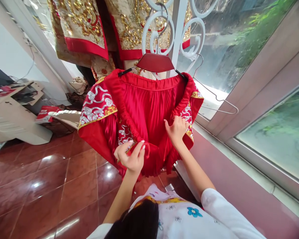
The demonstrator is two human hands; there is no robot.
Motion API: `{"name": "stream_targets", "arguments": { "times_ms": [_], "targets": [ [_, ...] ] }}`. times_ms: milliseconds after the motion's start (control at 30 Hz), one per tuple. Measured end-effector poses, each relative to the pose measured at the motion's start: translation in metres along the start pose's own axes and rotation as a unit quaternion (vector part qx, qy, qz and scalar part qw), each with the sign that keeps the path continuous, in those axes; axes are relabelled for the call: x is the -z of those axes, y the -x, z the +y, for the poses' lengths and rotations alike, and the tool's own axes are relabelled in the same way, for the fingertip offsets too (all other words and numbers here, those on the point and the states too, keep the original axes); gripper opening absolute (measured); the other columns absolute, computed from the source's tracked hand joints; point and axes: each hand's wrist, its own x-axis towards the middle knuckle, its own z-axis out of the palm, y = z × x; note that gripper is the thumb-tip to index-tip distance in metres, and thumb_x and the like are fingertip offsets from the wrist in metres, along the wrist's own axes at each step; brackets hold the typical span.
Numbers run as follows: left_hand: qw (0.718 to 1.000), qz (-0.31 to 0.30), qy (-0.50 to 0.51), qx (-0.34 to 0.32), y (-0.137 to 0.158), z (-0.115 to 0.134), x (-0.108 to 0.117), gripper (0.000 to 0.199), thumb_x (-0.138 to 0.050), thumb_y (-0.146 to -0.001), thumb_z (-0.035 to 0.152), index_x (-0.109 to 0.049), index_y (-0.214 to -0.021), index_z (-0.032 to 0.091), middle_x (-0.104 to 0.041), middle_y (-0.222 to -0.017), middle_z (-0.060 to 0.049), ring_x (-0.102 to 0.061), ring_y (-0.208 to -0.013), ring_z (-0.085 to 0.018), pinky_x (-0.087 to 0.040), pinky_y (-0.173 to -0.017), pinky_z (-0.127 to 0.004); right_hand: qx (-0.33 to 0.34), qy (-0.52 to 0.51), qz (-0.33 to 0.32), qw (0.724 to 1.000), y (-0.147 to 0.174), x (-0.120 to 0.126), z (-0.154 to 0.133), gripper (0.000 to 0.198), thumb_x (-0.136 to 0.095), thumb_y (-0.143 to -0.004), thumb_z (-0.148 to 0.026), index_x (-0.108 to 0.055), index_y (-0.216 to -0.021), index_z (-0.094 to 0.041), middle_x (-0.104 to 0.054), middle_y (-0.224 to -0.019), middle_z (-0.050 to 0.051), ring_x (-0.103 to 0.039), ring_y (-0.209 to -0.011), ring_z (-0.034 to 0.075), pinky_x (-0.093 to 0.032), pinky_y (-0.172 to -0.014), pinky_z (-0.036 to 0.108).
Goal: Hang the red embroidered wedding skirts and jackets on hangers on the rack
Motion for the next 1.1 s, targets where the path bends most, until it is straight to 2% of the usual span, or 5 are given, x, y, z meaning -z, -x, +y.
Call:
{"name": "stream_targets", "arguments": {
  "times_ms": [433,567,767,967,1100],
  "targets": [
    [0.964,-0.130,0.233,-0.004,0.064,0.051,-0.056,0.021,-0.050,-0.089,0.016,-0.070,-0.094,0.017,-0.067,-0.101,-0.009,-0.061,-0.094,-0.017,-0.054,-0.082,-0.031,0.015,-0.285,-0.006,0.958,0.062,0.022,0.026,0.030,-0.037,-0.085,-0.027,-0.028,-0.057,-0.020,-0.034,-0.050,-0.004,-0.033,-0.049,0.009,-0.027,-0.052,0.024],
    [0.943,-0.209,0.256,-0.028,0.027,0.045,-0.032,0.031,-0.050,-0.088,0.018,-0.062,-0.117,0.018,-0.057,-0.128,-0.012,-0.063,-0.099,-0.016,-0.054,-0.086,-0.030,0.029,-0.228,0.087,0.969,0.055,0.033,0.034,0.018,-0.044,-0.085,-0.031,-0.054,-0.092,-0.017,-0.058,-0.081,0.005,-0.054,-0.077,0.017,-0.043,-0.071,0.029],
    [0.941,-0.202,0.107,-0.250,-0.081,0.024,0.004,0.033,-0.051,-0.085,0.019,-0.062,-0.117,0.021,-0.063,-0.116,-0.007,-0.056,-0.110,-0.022,-0.043,-0.100,-0.042,0.006,-0.149,0.149,0.977,-0.010,0.007,0.033,0.100,-0.062,-0.070,-0.051,-0.007,-0.144,-0.013,-0.021,-0.144,0.025,-0.026,-0.132,0.038,-0.032,-0.098,0.058],
    [0.849,-0.390,-0.100,-0.343,-0.126,0.004,-0.041,0.021,-0.058,-0.084,0.023,-0.066,-0.102,0.015,-0.065,-0.086,-0.009,-0.058,-0.092,-0.024,-0.039,-0.095,-0.046,-0.002,-0.197,0.079,0.977,-0.046,0.006,0.034,0.060,-0.042,-0.077,-0.018,-0.034,-0.137,-0.013,-0.052,-0.124,0.018,-0.051,-0.108,0.027,-0.041,-0.092,0.044],
    [0.895,-0.325,-0.005,-0.306,-0.123,0.015,-0.039,0.017,-0.052,-0.089,0.026,-0.065,-0.099,0.021,-0.064,-0.094,-0.004,-0.056,-0.094,-0.020,-0.035,-0.096,-0.043,-0.021,-0.321,0.073,0.944,-0.020,0.034,0.019,0.053,-0.045,-0.077,-0.026,-0.044,-0.129,-0.013,-0.064,-0.089,0.008,-0.057,-0.068,0.018,-0.047,-0.070,0.033]
  ]
}}
